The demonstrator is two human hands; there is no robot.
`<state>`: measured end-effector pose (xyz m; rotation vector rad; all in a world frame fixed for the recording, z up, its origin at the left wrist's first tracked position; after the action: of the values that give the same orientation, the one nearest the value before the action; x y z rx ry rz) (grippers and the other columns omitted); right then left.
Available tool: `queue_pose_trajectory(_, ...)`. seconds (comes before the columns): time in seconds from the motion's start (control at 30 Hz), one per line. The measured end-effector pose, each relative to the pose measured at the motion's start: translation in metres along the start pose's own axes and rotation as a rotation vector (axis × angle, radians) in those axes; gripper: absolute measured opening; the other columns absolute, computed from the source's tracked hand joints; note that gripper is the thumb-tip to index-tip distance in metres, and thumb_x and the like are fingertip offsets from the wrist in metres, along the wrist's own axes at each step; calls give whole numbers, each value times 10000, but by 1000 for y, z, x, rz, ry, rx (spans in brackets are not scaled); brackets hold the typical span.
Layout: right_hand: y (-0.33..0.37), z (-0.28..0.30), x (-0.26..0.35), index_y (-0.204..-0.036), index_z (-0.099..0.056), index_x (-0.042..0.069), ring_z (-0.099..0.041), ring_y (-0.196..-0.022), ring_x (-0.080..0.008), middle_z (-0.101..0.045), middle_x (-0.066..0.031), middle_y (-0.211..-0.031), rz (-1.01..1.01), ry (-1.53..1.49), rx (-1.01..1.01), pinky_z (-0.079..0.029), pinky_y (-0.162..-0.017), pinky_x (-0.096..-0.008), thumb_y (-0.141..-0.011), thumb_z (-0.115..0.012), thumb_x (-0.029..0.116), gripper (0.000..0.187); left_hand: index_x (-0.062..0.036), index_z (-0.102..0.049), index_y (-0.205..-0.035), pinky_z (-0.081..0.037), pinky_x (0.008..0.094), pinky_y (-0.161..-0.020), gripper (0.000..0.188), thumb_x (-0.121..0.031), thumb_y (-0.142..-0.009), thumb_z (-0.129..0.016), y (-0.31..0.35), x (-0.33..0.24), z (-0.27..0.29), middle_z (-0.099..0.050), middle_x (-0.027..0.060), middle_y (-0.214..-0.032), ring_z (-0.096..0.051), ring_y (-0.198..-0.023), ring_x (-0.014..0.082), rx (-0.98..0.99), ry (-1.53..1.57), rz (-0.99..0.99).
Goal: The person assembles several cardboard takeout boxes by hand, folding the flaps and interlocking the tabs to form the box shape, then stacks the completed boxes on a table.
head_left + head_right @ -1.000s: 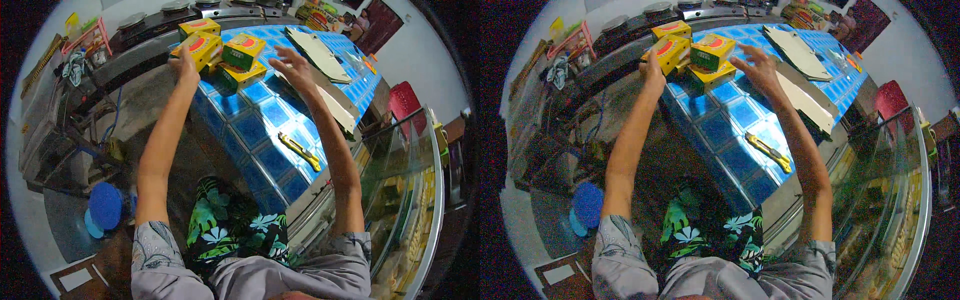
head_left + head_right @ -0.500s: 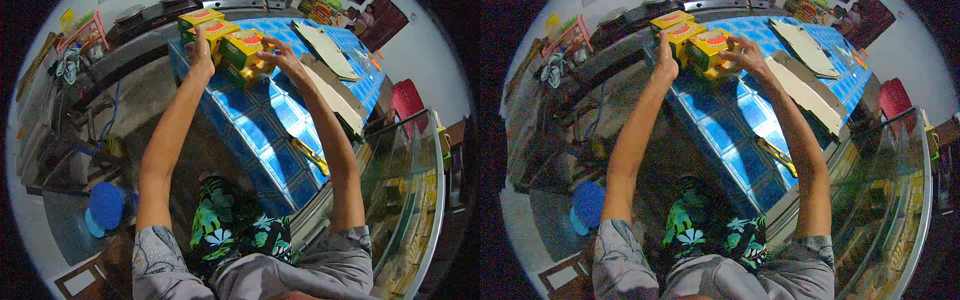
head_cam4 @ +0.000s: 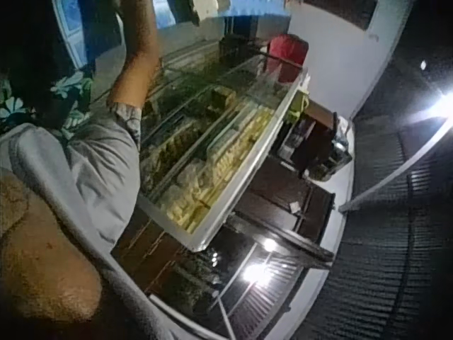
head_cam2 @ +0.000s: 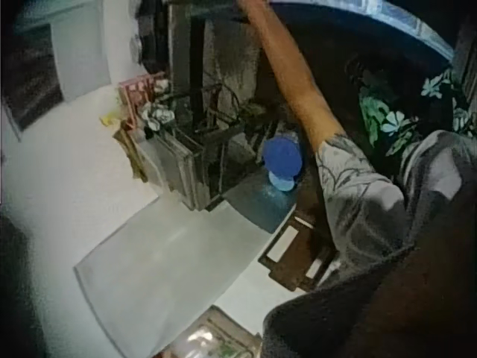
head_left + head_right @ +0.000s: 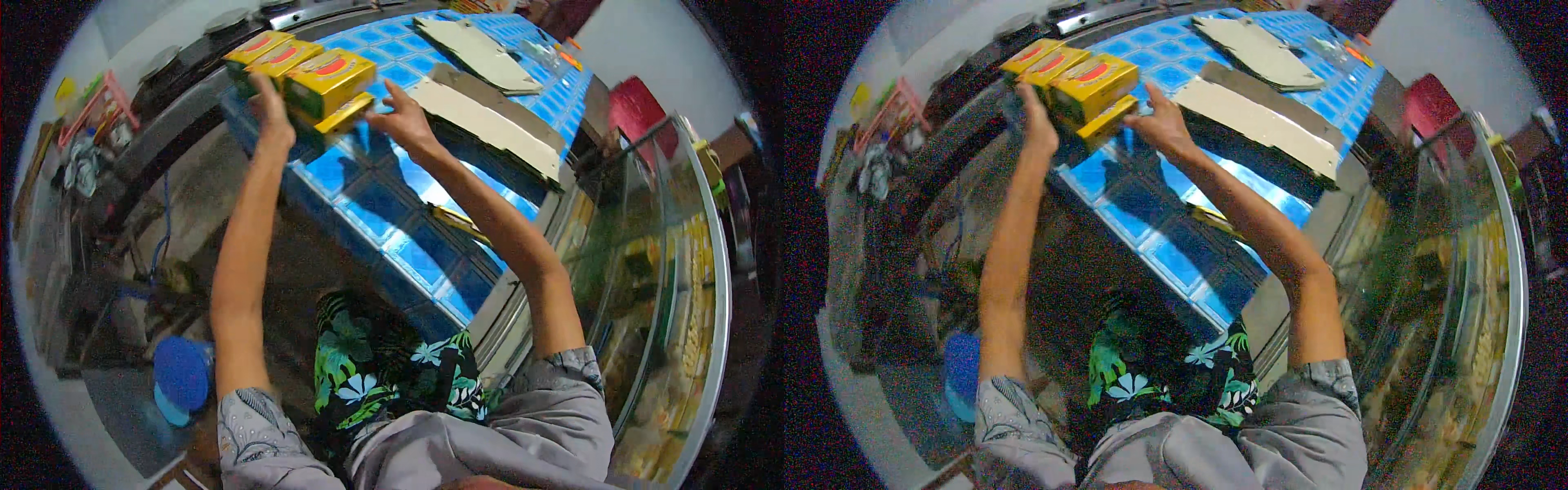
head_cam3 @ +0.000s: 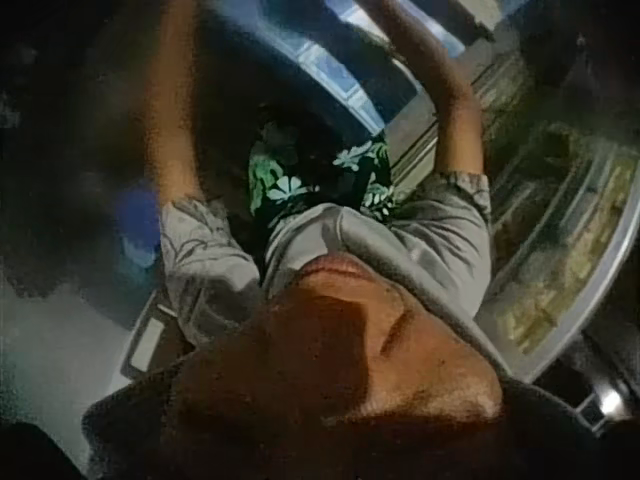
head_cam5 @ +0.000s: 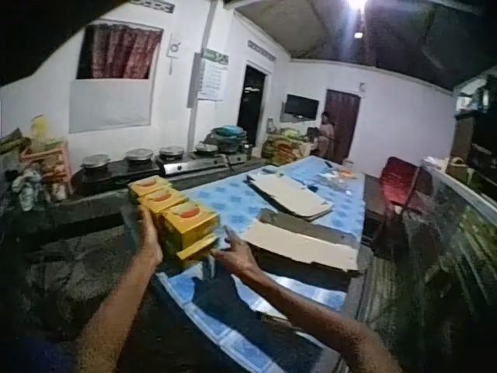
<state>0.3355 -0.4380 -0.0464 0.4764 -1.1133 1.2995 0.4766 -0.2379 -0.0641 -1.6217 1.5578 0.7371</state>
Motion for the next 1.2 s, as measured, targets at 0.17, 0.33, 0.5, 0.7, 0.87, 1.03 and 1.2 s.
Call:
queue_pose_trajectory(0.17,44,81,35,-985,-649,71,-536,-991,-341,-596,-162,-1060,372,1046,-200,-456,-820,-432,-717,-702,246,324,0,-90,-1426,-107,404,-1115,851,-597,-894,-381,83,-32,42,-138,154,-1498,-172,-1378,269,-69,-204,-212)
queue_pose_trajectory(0.33,52,156,-43,-744,-701,48,-594,-632,-235,-636,-121,-680,-6,769,77,-469,-595,-378,-738,-683,315,267,-31,-275,-1405,-174,426,-1098,657,-492,-944,-358,179,-41,39,-270,144,-1463,-249,-1359,271,-40,-263,-238)
queue_pose_trajectory(0.5,44,167,-57,-854,-718,23,-559,-612,-136,-626,-59,-658,-156,324,127,-453,-580,-304,-709,-759,348,358,52,-448,-1278,-276,424,-1055,571,-419,-962,-384,221,-34,32,-457,180,-1329,-393,-1271,259,81,-155,-72)
queue_pose_trajectory(0.7,50,165,-55,-728,-682,86,-473,-578,-92,-544,7,-612,-340,94,143,-316,-497,-252,-738,-715,445,361,89,-550,-1143,-366,410,-991,544,-404,-959,-413,246,-42,47,-573,203,-1168,-522,-1138,268,121,-125,28)
queue_pose_trajectory(0.87,36,160,-71,-693,-660,76,-482,-542,-113,-553,-4,-601,-276,55,124,-348,-488,-294,-785,-675,397,335,86,-552,-1133,-403,380,-946,547,-414,-954,-418,261,-52,57,-597,202,-1130,-573,-1064,258,124,-146,77)
queue_pose_trajectory(1.03,28,200,-49,-664,-605,32,-557,-556,-182,-575,-98,-589,324,708,-372,-437,-516,-360,-849,-577,236,277,89,-554,-1121,-428,346,-915,531,-400,-950,-434,279,-51,42,-611,204,-1106,-594,-1024,237,179,-174,112)
queue_pose_trajectory(1.2,68,195,68,-797,-597,10,-578,-637,-104,-598,-49,-627,382,267,-396,-463,-588,-282,-921,-547,217,246,46,-573,-1130,-430,304,-906,391,-277,-909,-554,289,-114,52,-609,145,-1144,-574,-1049,206,257,-603,-151)
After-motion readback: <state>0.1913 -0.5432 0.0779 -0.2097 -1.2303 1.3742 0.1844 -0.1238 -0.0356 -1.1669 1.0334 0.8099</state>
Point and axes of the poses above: each hand's wrist, its own y-axis away from the middle knuckle, its own z-axis out of the back of the hand, x = y × z, the point moved 6 cm from there along -y, towards the middle knuckle
